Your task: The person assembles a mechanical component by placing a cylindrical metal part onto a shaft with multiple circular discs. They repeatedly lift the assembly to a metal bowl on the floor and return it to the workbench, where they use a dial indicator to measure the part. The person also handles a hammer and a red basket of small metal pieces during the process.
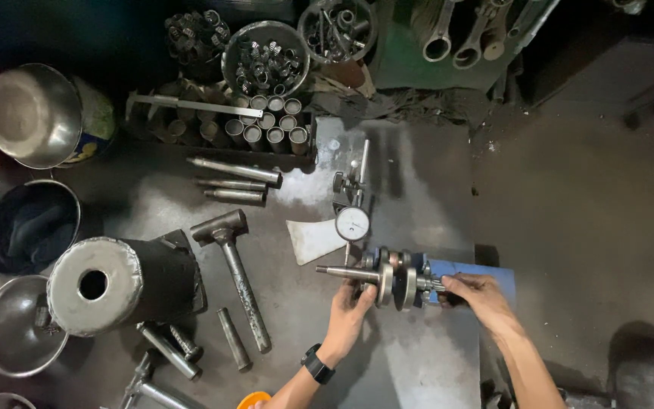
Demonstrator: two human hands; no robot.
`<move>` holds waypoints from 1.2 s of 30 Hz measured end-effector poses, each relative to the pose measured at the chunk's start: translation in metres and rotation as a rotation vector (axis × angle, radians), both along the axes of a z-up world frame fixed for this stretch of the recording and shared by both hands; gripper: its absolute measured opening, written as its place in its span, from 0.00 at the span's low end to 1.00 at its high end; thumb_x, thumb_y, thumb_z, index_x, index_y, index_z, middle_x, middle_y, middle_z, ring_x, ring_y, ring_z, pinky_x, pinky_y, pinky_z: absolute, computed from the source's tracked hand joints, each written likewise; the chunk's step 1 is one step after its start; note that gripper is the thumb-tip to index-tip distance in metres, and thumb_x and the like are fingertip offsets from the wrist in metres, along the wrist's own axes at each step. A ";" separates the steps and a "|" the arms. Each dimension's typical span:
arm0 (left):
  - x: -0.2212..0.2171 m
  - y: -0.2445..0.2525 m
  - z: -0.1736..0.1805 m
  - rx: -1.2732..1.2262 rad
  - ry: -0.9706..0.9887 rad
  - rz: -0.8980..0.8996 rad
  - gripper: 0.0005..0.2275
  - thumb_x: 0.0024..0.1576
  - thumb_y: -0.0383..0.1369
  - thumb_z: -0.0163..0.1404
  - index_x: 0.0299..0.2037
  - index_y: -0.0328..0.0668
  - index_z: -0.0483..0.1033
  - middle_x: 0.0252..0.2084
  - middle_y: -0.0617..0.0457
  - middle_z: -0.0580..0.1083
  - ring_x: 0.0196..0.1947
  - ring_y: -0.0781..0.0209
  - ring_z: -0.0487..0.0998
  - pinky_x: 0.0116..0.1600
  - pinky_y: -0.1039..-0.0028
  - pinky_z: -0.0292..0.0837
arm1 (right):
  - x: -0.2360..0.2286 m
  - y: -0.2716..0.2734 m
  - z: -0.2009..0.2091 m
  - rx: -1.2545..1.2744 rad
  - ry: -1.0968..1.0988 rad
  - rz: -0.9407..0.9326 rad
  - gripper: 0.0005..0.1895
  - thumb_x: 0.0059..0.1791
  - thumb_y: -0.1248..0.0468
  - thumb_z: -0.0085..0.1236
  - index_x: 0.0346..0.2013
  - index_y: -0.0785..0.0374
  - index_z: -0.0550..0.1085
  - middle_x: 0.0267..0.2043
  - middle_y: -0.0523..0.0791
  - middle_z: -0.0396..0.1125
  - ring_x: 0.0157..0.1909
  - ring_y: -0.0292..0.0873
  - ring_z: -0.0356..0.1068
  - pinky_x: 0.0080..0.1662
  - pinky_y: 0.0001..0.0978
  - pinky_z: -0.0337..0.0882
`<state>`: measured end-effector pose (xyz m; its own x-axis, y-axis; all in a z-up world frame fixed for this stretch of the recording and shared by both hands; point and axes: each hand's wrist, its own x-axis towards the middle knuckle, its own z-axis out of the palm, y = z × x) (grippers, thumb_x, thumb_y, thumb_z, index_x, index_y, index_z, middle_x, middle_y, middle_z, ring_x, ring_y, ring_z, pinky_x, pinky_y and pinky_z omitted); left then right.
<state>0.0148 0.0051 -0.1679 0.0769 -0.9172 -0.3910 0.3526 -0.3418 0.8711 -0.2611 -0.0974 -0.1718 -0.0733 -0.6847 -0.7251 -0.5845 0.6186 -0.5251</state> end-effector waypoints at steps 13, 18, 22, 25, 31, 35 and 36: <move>0.000 -0.001 0.002 -0.023 0.018 0.000 0.33 0.57 0.50 0.54 0.65 0.30 0.63 0.64 0.40 0.69 0.66 0.50 0.67 0.69 0.60 0.61 | 0.006 0.000 0.026 -0.109 -0.104 0.042 0.23 0.36 0.58 0.73 0.44 0.62 0.84 0.39 0.48 0.80 0.46 0.46 0.77 0.55 0.45 0.71; 0.000 0.002 -0.013 -0.017 -0.017 -0.017 0.32 0.58 0.50 0.53 0.65 0.30 0.65 0.66 0.42 0.69 0.67 0.52 0.67 0.70 0.61 0.61 | 0.007 -0.002 0.030 -0.093 -0.087 0.049 0.24 0.35 0.59 0.73 0.44 0.63 0.84 0.39 0.49 0.81 0.46 0.47 0.78 0.55 0.46 0.71; 0.001 0.000 -0.002 0.026 -0.010 -0.025 0.32 0.58 0.50 0.53 0.64 0.30 0.65 0.63 0.41 0.70 0.65 0.52 0.70 0.68 0.61 0.63 | 0.004 -0.002 0.026 -0.124 -0.113 0.075 0.23 0.37 0.56 0.72 0.43 0.63 0.84 0.40 0.49 0.81 0.47 0.47 0.78 0.57 0.47 0.70; 0.001 -0.001 -0.001 -0.012 -0.031 -0.011 0.31 0.58 0.50 0.53 0.63 0.30 0.66 0.63 0.43 0.70 0.64 0.54 0.69 0.67 0.62 0.62 | 0.005 -0.003 0.024 -0.122 -0.092 0.080 0.21 0.39 0.54 0.70 0.41 0.62 0.85 0.38 0.49 0.81 0.47 0.47 0.77 0.60 0.48 0.68; 0.001 0.001 -0.014 0.014 -0.016 -0.011 0.28 0.57 0.48 0.54 0.59 0.31 0.70 0.56 0.45 0.74 0.57 0.58 0.73 0.63 0.67 0.67 | -0.007 -0.003 -0.006 -0.049 -0.035 0.101 0.19 0.43 0.49 0.66 0.33 0.62 0.85 0.28 0.47 0.79 0.40 0.44 0.77 0.60 0.49 0.64; 0.000 -0.001 -0.017 -0.023 0.035 0.160 0.19 0.60 0.41 0.56 0.51 0.30 0.75 0.47 0.53 0.77 0.47 0.66 0.74 0.54 0.73 0.71 | -0.005 -0.007 0.002 -0.105 -0.210 0.097 0.23 0.44 0.47 0.65 0.26 0.67 0.83 0.22 0.48 0.74 0.29 0.44 0.73 0.55 0.45 0.70; 0.001 -0.001 -0.014 -0.023 0.035 0.159 0.19 0.60 0.41 0.56 0.51 0.30 0.75 0.47 0.53 0.77 0.47 0.66 0.74 0.54 0.73 0.71 | -0.002 -0.008 0.005 -0.104 -0.210 0.096 0.23 0.44 0.47 0.65 0.26 0.67 0.83 0.22 0.48 0.74 0.29 0.44 0.73 0.55 0.45 0.70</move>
